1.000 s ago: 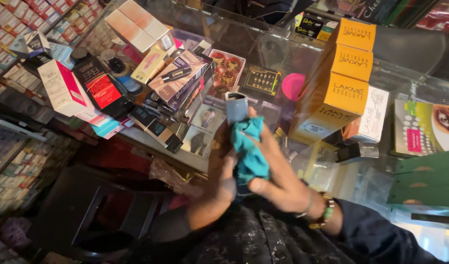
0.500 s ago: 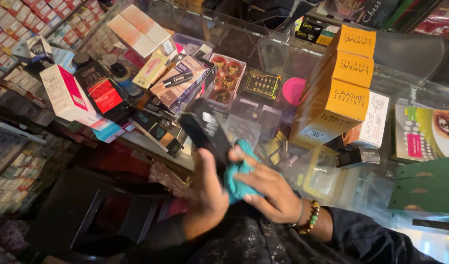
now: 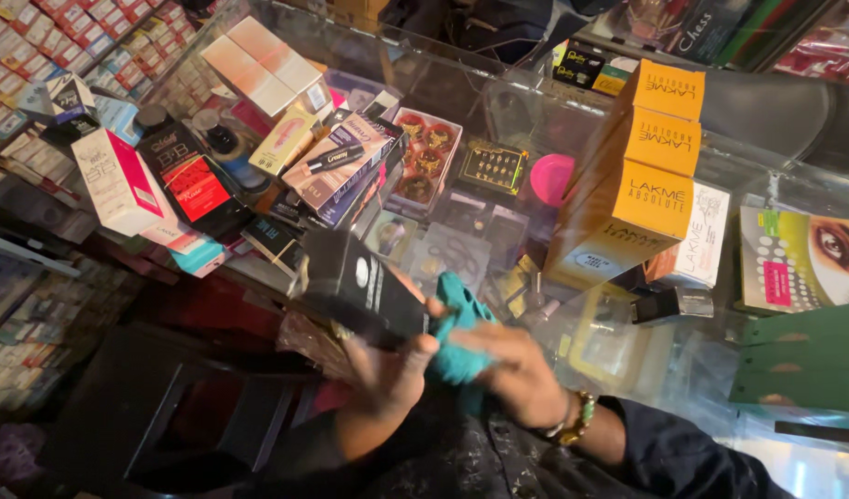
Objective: The person wipes the surfaces of various small cosmetic boxes using a teal cloth. They pick up each box, wipe it thoroughly, and place it back on the glass counter among other products.
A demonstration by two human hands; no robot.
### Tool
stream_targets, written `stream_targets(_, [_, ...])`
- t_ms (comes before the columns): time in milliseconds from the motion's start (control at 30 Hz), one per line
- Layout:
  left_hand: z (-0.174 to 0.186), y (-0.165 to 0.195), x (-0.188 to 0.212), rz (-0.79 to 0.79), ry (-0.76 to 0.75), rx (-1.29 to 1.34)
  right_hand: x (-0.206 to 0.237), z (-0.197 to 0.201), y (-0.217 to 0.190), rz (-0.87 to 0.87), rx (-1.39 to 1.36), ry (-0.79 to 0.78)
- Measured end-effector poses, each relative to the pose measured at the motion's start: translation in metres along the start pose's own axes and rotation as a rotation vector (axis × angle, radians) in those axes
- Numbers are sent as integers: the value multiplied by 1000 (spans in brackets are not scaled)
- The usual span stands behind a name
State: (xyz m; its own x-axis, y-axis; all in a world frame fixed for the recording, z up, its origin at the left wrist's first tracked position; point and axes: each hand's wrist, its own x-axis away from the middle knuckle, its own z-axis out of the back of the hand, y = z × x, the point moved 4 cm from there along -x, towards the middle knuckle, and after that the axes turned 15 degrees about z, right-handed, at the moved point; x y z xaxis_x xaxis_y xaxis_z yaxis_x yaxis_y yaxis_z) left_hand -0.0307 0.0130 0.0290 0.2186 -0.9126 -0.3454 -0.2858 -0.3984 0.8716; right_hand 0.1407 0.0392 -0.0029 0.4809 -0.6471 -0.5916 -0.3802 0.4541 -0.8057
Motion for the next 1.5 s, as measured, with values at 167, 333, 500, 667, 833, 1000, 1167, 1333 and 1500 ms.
stream_targets(167, [-18,17,-24,-347,-267,-357,9,-10,22,-431,-903,419])
stream_targets(333, [-18,-15,-37,-348,-264,-500,14,-1,33,-470,-566,616])
stream_targets(500, [-16,-18,-32,-390,-155,-622,17,9,37,-508,-297,571])
stream_targets(667, [1,-25,-38,85,-93,-116,4,11,-7,-385,-226,687])
stream_targets(833, [-11,-41,-23,261,-111,97,-40,-15,-66,223,308,32])
stream_targets(1000, [-34,-34,17,-224,-107,-1024,-69,-8,-63,333,682,-49])
stream_targets(1167, [-36,-54,17,328,-122,-78,-65,17,-34,182,482,184])
stream_targets(1333, [-7,-59,-18,506,93,-144,-5,-13,-2,-69,668,-118])
stream_targets(1500, [-22,-42,-16,458,35,122,-15,-7,-14,191,603,-100])
